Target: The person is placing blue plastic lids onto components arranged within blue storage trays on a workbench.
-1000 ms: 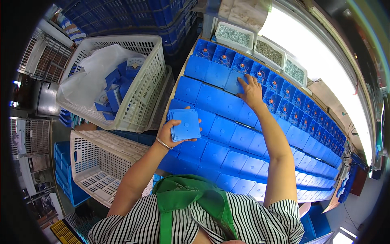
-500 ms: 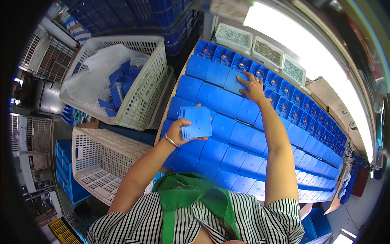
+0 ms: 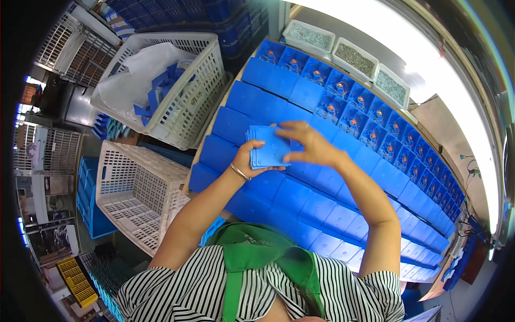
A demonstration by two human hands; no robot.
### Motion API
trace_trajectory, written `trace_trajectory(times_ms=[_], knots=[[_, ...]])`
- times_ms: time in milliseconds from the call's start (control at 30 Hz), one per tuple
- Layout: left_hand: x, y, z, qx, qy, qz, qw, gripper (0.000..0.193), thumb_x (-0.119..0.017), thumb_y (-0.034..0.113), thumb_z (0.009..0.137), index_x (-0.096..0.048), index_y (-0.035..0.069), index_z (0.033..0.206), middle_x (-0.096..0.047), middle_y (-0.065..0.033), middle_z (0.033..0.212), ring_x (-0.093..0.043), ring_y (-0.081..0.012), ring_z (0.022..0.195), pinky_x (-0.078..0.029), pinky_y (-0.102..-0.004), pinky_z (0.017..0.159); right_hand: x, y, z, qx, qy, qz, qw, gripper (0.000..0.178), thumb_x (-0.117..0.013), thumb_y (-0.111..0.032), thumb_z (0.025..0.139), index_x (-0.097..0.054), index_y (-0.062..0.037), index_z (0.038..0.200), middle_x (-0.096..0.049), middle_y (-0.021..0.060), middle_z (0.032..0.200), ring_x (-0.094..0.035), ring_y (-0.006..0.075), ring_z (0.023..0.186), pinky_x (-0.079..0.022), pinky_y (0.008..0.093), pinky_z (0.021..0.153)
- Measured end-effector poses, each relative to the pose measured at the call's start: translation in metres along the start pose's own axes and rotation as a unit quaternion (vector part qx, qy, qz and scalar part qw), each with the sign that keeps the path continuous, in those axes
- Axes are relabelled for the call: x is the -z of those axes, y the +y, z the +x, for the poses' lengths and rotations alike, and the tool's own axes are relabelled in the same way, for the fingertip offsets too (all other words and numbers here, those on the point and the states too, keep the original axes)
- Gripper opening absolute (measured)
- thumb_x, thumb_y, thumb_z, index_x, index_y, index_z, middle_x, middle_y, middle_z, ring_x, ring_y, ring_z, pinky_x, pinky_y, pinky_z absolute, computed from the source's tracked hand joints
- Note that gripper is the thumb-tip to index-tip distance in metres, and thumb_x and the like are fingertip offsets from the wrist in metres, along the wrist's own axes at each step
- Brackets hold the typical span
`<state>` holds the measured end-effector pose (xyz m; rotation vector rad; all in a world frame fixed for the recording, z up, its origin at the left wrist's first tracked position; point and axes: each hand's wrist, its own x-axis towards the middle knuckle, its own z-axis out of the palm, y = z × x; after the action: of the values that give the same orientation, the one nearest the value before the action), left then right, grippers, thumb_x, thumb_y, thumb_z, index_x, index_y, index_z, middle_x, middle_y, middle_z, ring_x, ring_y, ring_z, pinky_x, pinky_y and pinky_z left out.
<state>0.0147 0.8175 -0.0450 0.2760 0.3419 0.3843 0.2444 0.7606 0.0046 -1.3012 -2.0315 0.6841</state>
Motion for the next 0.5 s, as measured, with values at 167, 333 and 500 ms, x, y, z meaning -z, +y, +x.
trace_trajectory(times_ms=[167, 333, 500], knots=[[-0.02, -0.027, 0.012, 0.007, 0.012, 0.001, 1.0, 0.065, -0.053, 0.025, 0.086, -0.03, 0.022, 0.147, -0.046, -0.0169, 0.136, -0.055, -0.0403, 0.115, -0.053, -0.0607, 0.082, 0.013, -0.01, -0.038, -0.001, -0.065, -0.035, 0.997, 0.074, -0.084, -0.031, 0.065, -0.057, -0.004, 0.129, -0.042, 0.0234, 0.141, -0.045, 0.0396, 0.125, -0.039, 0.0459, 0.105], [-0.022, -0.039, 0.007, -0.004, 0.016, -0.007, 1.0, 0.066, -0.052, 0.027, 0.086, -0.03, 0.016, 0.147, -0.044, -0.0208, 0.137, -0.052, -0.0439, 0.118, -0.052, -0.0604, 0.084, 0.017, -0.013, -0.046, -0.023, -0.087, -0.028, 0.996, 0.072, -0.084, -0.031, 0.066, -0.057, -0.0055, 0.129, -0.043, 0.0251, 0.14, -0.044, 0.0405, 0.127, -0.038, 0.0463, 0.105], [-0.006, -0.03, 0.002, 0.046, 0.01, -0.088, 0.995, 0.071, -0.053, 0.022, 0.082, -0.027, 0.004, 0.146, -0.042, -0.0294, 0.136, -0.048, -0.0486, 0.122, -0.051, -0.063, 0.085, 0.043, 0.047, -0.052, -0.15, 0.082, -0.065, 0.983, 0.074, -0.081, -0.027, 0.07, -0.052, -0.0084, 0.135, -0.041, 0.0246, 0.141, -0.042, 0.0422, 0.128, -0.037, 0.0471, 0.106]])
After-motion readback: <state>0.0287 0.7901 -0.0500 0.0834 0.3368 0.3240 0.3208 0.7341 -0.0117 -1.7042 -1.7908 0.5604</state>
